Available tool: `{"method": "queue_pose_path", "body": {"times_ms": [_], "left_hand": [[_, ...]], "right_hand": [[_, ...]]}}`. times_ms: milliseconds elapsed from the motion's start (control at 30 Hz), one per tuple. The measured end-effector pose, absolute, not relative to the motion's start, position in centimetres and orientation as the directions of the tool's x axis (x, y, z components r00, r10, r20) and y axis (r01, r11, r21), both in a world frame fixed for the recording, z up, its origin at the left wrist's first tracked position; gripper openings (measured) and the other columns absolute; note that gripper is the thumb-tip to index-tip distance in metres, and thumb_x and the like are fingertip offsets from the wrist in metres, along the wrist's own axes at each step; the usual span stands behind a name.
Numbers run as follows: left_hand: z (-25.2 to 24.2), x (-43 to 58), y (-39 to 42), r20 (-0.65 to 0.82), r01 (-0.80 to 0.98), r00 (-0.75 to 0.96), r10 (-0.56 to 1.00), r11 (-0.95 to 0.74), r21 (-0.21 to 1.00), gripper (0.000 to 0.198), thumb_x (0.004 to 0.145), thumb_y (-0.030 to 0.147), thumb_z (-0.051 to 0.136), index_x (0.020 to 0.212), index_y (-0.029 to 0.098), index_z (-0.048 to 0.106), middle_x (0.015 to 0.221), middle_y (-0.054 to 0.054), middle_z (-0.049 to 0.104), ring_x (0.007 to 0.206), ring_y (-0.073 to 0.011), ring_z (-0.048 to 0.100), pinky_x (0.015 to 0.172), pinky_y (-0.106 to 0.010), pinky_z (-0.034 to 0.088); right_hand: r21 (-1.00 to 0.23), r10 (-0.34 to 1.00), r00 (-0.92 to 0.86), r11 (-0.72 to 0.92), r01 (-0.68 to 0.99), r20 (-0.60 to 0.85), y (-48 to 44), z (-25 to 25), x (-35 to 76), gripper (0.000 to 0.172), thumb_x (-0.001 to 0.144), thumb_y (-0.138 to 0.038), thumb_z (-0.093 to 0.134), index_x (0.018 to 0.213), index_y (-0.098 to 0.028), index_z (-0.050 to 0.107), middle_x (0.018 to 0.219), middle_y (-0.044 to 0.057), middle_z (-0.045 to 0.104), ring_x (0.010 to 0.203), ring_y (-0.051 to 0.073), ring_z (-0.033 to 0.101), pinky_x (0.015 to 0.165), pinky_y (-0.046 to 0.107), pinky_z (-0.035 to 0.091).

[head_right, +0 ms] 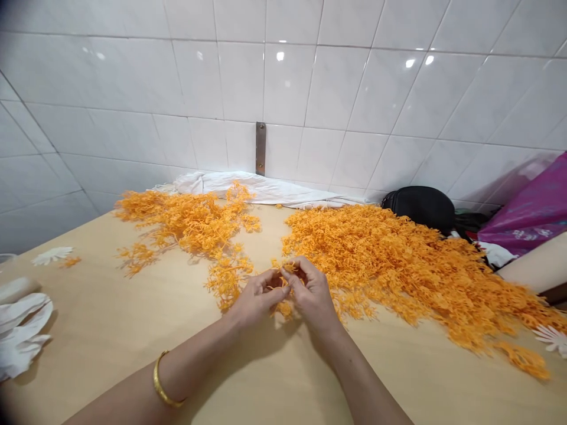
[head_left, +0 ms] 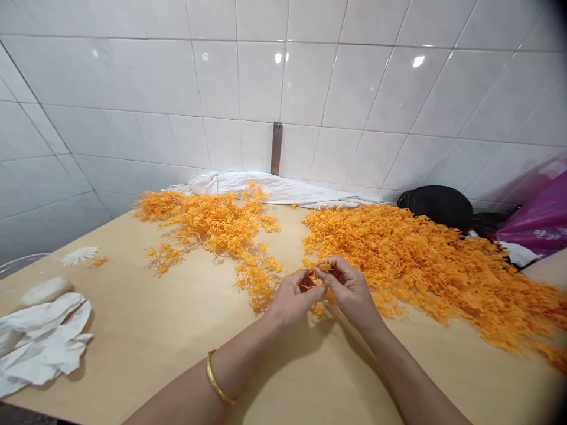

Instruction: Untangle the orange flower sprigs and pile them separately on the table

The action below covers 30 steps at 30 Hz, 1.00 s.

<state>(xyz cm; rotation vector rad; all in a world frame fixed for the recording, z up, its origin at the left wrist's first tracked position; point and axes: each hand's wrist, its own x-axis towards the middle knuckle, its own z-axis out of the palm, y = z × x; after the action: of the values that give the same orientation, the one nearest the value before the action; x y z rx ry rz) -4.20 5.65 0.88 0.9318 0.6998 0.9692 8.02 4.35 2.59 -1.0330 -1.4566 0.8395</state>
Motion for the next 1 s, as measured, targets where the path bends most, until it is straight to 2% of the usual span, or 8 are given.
{"method": "queue_pose_path", "body": {"times_ms": [100,167,300,500,600,767,833,1000], "left_hand": [[1.3,-4.3,5.9,-0.078,-0.429,0.412,0.908,0.269,0.862,0.018,0.059,0.016,0.065,0.077,0.015,0.06,0.077,-0.004,0.059,0.062,-0.0092,0.052,0.053,-0.019,0.037],[1.4,-4.3,5.9,-0.091,-0.52,0.432,0.897,0.331,0.788,0.021,0.061,0.02,0.065,0.081,0.016,0.059,0.082,-0.005,0.06,0.068,-0.0112,0.055,0.059,-0.022,0.042],[1.2,-4.2,5.8,-0.141,-0.564,0.402,0.905,0.366,0.74,0.018,0.06,0.022,0.068,0.07,0.013,0.056,0.07,-0.004,0.06,0.061,-0.011,0.056,0.057,-0.023,0.043],[1.4,-4.3,5.6,-0.101,-0.479,0.348,0.932,0.27,0.835,0.016,0.059,0.018,0.067,0.062,0.012,0.052,0.055,-0.001,0.054,0.05,-0.0074,0.049,0.052,-0.02,0.038],[1.2,-4.3,5.8,-0.08,-0.458,0.364,0.928,0.253,0.852,0.011,0.058,0.014,0.064,0.061,0.013,0.053,0.053,0.0,0.053,0.047,-0.0066,0.047,0.05,-0.02,0.037],[1.0,-4.5,6.2,-0.093,-0.307,0.409,0.908,0.233,0.923,0.005,0.056,0.009,0.055,0.058,0.013,0.056,0.042,0.002,0.046,0.037,-0.0055,0.038,0.04,-0.019,0.029],[1.3,-4.7,6.4,-0.08,-0.311,0.417,0.905,0.225,0.923,0.006,0.053,0.006,0.052,0.053,0.012,0.054,0.042,0.002,0.044,0.037,-0.0047,0.036,0.04,-0.019,0.028],[2.6,-5.0,6.7,-0.084,-0.417,0.471,0.878,0.306,0.856,0.006,0.049,0.006,0.051,0.051,0.011,0.054,0.049,0.0,0.051,0.043,-0.0084,0.047,0.047,-0.022,0.035]], "right_hand": [[-0.969,0.98,-0.024,0.189,-0.157,0.195,4.5,2.5,8.0,0.016,0.07,-0.032,0.061,0.068,-0.019,0.052,0.065,-0.002,0.053,0.064,0.011,0.05,0.061,0.024,0.04],[-0.965,0.989,-0.055,0.119,-0.235,0.135,4.6,2.4,7.9,0.02,0.069,-0.036,0.062,0.068,-0.018,0.053,0.065,-0.002,0.054,0.062,0.011,0.049,0.06,0.023,0.04],[-0.983,0.988,-0.018,0.148,-0.11,0.151,4.5,2.2,7.6,0.026,0.069,-0.038,0.061,0.062,-0.017,0.048,0.057,-0.004,0.047,0.053,0.008,0.041,0.051,0.02,0.034],[-0.965,0.977,-0.001,0.209,0.159,0.212,4.7,1.9,7.9,0.034,0.065,-0.037,0.063,0.053,-0.018,0.038,0.051,-0.007,0.032,0.049,0.007,0.029,0.045,0.02,0.024],[-0.95,0.972,0.0,0.23,0.212,0.235,4.8,1.7,7.9,0.033,0.068,-0.037,0.06,0.052,-0.018,0.039,0.05,-0.006,0.033,0.048,0.008,0.029,0.044,0.021,0.024],[-0.958,0.976,0.015,0.211,0.192,0.218,4.8,1.2,8.0,0.03,0.069,-0.038,0.059,0.053,-0.018,0.044,0.049,-0.004,0.039,0.047,0.008,0.033,0.042,0.02,0.026],[-0.969,0.981,0.021,0.186,0.16,0.192,4.6,1.2,7.7,0.031,0.071,-0.039,0.057,0.054,-0.018,0.042,0.051,-0.004,0.04,0.048,0.008,0.035,0.042,0.02,0.028],[-0.98,0.983,0.086,0.168,-0.106,0.159,4.1,1.7,5.6,0.03,0.075,-0.04,0.053,0.058,-0.018,0.043,0.057,-0.004,0.046,0.048,0.008,0.042,0.045,0.021,0.037]]}}
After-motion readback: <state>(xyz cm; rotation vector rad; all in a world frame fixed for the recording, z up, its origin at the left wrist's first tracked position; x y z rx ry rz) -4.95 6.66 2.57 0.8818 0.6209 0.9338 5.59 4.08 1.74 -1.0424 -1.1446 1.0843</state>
